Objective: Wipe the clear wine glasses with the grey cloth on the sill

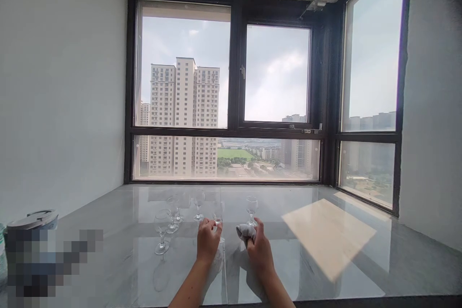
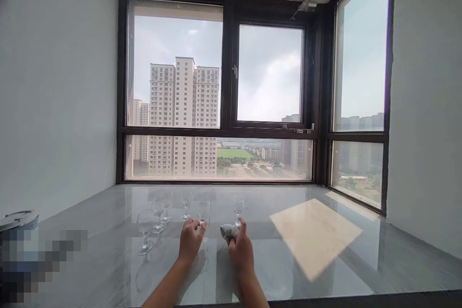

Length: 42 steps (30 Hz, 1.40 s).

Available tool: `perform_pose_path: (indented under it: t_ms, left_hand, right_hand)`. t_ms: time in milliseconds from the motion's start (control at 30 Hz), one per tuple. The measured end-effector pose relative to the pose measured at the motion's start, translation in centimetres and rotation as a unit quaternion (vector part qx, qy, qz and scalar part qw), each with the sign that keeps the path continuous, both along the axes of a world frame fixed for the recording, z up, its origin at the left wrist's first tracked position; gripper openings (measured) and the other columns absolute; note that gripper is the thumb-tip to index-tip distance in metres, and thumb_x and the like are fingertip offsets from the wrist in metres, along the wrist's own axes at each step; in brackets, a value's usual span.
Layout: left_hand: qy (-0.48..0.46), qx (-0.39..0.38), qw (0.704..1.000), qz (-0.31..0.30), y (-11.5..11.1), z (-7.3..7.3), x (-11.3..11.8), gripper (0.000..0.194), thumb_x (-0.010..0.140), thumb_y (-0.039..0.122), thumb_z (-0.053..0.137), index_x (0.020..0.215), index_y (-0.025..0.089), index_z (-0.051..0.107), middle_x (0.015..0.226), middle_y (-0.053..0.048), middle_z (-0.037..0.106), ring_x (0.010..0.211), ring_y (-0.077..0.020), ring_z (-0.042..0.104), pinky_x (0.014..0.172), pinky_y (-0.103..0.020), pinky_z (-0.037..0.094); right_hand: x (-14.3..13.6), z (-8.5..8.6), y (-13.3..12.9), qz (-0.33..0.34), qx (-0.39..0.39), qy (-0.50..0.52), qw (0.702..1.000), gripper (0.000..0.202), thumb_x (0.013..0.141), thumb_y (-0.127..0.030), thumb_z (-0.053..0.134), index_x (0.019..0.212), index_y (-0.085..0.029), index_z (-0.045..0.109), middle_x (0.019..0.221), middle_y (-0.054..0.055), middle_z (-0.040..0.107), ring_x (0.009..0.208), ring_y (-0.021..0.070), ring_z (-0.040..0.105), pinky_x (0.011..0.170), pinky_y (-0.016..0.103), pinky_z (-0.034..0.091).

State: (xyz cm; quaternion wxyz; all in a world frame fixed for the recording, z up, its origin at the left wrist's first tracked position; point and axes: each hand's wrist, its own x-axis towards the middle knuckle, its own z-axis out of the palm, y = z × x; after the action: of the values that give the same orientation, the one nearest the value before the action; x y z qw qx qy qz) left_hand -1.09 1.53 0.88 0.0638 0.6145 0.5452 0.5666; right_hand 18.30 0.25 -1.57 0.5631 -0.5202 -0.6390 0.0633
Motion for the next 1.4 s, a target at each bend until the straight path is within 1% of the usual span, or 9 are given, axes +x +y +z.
perform_pose_path:
  t_ms: [167,300,500,667,833,933,1067,1167,1400]
  left_hand:
    - [-0.033,-0.060,0.990,-0.127,0.3,-0.2,1.0,0.038,0.079,0.052,0.059,0.061,0.018,0.062,0.053,0.004,0.048,0.054,-0.0132,0.044,0.056,-0.025,0.032]
    - [-0.063,-0.092,0.975,-0.194,0.5,-0.3,1.5,0.046,0.075,0.059,0.062,0.057,0.016,0.062,0.052,0.001,0.055,0.052,-0.0127,0.049,0.054,-0.024,0.034]
    - [-0.106,-0.111,0.970,-0.188,0.9,-0.5,1.1,0.052,0.072,0.065,0.061,0.062,0.015,0.067,0.058,-0.005,0.065,0.056,-0.0170,0.058,0.060,-0.028,0.042]
    - [-0.093,-0.126,0.966,-0.205,1.0,-0.9,1.2,0.052,0.073,0.057,0.062,0.095,0.011,0.074,0.088,-0.012,0.076,0.081,-0.0246,0.069,0.075,-0.033,0.050]
    - [-0.024,-0.139,0.966,-0.216,1.0,-1.2,1.5,0.045,0.073,0.050,0.062,0.093,0.012,0.076,0.109,-0.017,0.074,0.095,-0.0273,0.069,0.084,-0.035,0.050]
    - [0.032,-0.147,0.962,-0.226,0.9,-1.2,2.0,0.037,0.078,0.043,0.058,0.091,0.013,0.076,0.098,-0.012,0.076,0.087,-0.0239,0.069,0.079,-0.031,0.050]
    - [0.125,-0.157,0.953,-0.226,0.9,-1.1,3.5,0.022,0.079,0.030,0.058,0.083,0.017,0.075,0.076,-0.003,0.073,0.073,-0.0185,0.065,0.071,-0.027,0.046]
    - [0.185,-0.157,0.948,-0.208,1.4,-1.0,5.4,0.019,0.077,0.024,0.058,0.087,0.020,0.075,0.076,-0.001,0.071,0.072,-0.0163,0.063,0.071,-0.025,0.044]
    - [0.264,-0.137,0.946,-0.131,3.3,-0.5,9.6,0.032,0.079,0.025,0.060,0.108,0.028,0.074,0.131,-0.008,0.061,0.123,-0.0282,0.051,0.104,-0.042,0.037]
  right_hand:
    - [-0.5,0.0,0.2,0.075,0.016,0.001,0.997,0.062,0.072,-0.010,0.042,0.133,-0.020,0.035,0.081,-0.001,0.067,0.069,0.0167,0.064,0.067,0.026,0.051]
    - [-0.8,0.0,0.0,0.108,0.020,-0.008,0.994,0.062,0.072,-0.011,0.043,0.133,-0.020,0.037,0.071,-0.006,0.059,0.061,0.0152,0.059,0.060,0.023,0.047]
    - [-0.5,0.2,-0.2,0.042,0.009,0.012,0.999,0.061,0.070,-0.010,0.045,0.130,-0.022,0.043,0.082,0.000,0.069,0.071,0.0191,0.066,0.067,0.027,0.049]
    - [0.0,0.8,-0.5,-0.069,0.020,0.073,0.995,0.053,0.079,-0.018,0.044,0.132,-0.021,0.044,0.100,0.010,0.072,0.082,0.0253,0.070,0.066,0.031,0.049]
    - [1.0,1.4,-0.2,-0.186,0.058,0.174,0.965,0.048,0.085,-0.022,0.042,0.133,-0.019,0.040,0.107,0.014,0.069,0.090,0.0272,0.069,0.068,0.031,0.048]
    - [1.5,1.6,0.1,-0.233,0.075,0.225,0.943,0.048,0.084,-0.021,0.044,0.132,-0.017,0.040,0.107,0.015,0.069,0.093,0.0276,0.068,0.070,0.032,0.048]
    - [1.7,1.9,0.2,-0.251,0.084,0.254,0.930,0.047,0.084,-0.023,0.047,0.130,-0.017,0.043,0.105,0.016,0.070,0.092,0.0286,0.069,0.069,0.032,0.049]
    - [1.6,2.0,0.0,-0.255,0.086,0.262,0.927,0.047,0.084,-0.023,0.048,0.130,-0.017,0.044,0.107,0.017,0.070,0.093,0.0295,0.069,0.071,0.033,0.049]
    - [1.8,1.9,-0.2,-0.256,0.100,0.262,0.925,0.043,0.086,-0.024,0.046,0.128,-0.018,0.045,0.104,0.016,0.070,0.091,0.0285,0.070,0.070,0.032,0.051]
